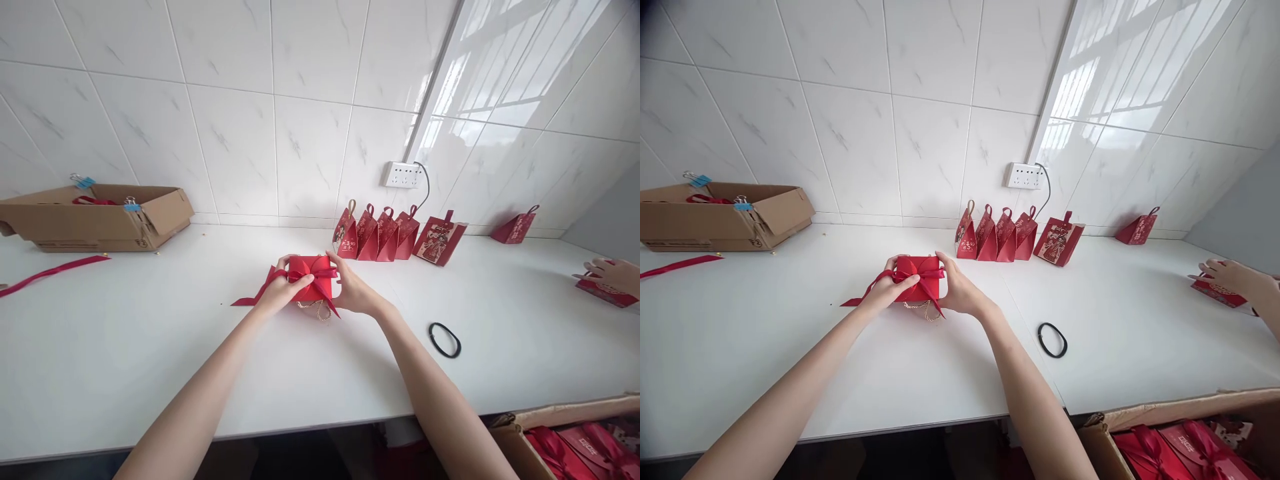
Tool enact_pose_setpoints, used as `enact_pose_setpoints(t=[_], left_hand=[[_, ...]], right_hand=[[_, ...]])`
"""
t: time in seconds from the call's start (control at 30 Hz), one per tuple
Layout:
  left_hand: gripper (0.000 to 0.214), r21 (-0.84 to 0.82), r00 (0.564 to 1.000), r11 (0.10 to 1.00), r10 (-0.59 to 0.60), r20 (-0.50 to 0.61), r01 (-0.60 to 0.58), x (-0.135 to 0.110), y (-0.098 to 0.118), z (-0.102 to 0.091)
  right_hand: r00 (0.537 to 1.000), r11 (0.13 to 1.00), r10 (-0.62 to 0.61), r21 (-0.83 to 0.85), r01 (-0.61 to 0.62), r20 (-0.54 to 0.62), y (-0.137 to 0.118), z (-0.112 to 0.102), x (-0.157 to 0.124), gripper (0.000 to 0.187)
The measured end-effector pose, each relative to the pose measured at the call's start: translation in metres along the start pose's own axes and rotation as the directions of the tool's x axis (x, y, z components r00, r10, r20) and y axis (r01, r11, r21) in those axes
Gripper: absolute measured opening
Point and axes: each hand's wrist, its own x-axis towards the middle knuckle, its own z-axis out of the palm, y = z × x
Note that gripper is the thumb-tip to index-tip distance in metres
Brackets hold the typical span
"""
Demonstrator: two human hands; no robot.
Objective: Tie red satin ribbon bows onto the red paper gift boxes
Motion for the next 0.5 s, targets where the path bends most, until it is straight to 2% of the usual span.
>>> enact_pose_setpoints(t=[0.17, 0.23, 0.27, 0.33, 0.4, 0.5], left_hand=[[0.061, -0.073, 0.992, 0.997, 0.011, 0.129, -0.002, 0.004, -0.002, -0.006], [0.057, 0.009, 0.991, 1.000, -0.012, 0.133, 0.011, 0.006, -0.005, -0.008], [0.055, 0.084, 0.990, 0.996, -0.039, 0.132, 0.028, 0.006, -0.008, -0.008], [0.049, 0.265, 0.989, 0.964, -0.075, 0.131, 0.038, 0.007, -0.015, -0.008], [0.039, 0.411, 0.989, 0.911, -0.018, 0.145, -0.044, 0.007, -0.023, -0.007], [0.027, 0.510, 0.976, 0.839, 0.103, 0.192, -0.189, 0.006, -0.034, -0.003]], right_hand=[[0.996, 0.996, 0.040, 0.086, -0.034, -0.079, 0.009, 0.002, 0.002, 0.098], [0.977, 0.994, 0.081, 0.083, -0.066, -0.196, 0.016, -0.001, 0.003, 0.098], [0.953, 0.993, 0.109, 0.074, -0.091, -0.283, 0.020, -0.004, 0.004, 0.098], [0.862, 0.987, 0.157, 0.050, -0.152, -0.481, 0.029, -0.011, 0.005, 0.098], [0.740, 0.978, 0.176, 0.031, -0.206, -0.649, 0.035, -0.018, 0.004, 0.097], [0.587, 0.952, 0.228, 0.051, -0.302, -0.777, 0.040, -0.028, 0.001, 0.095]])
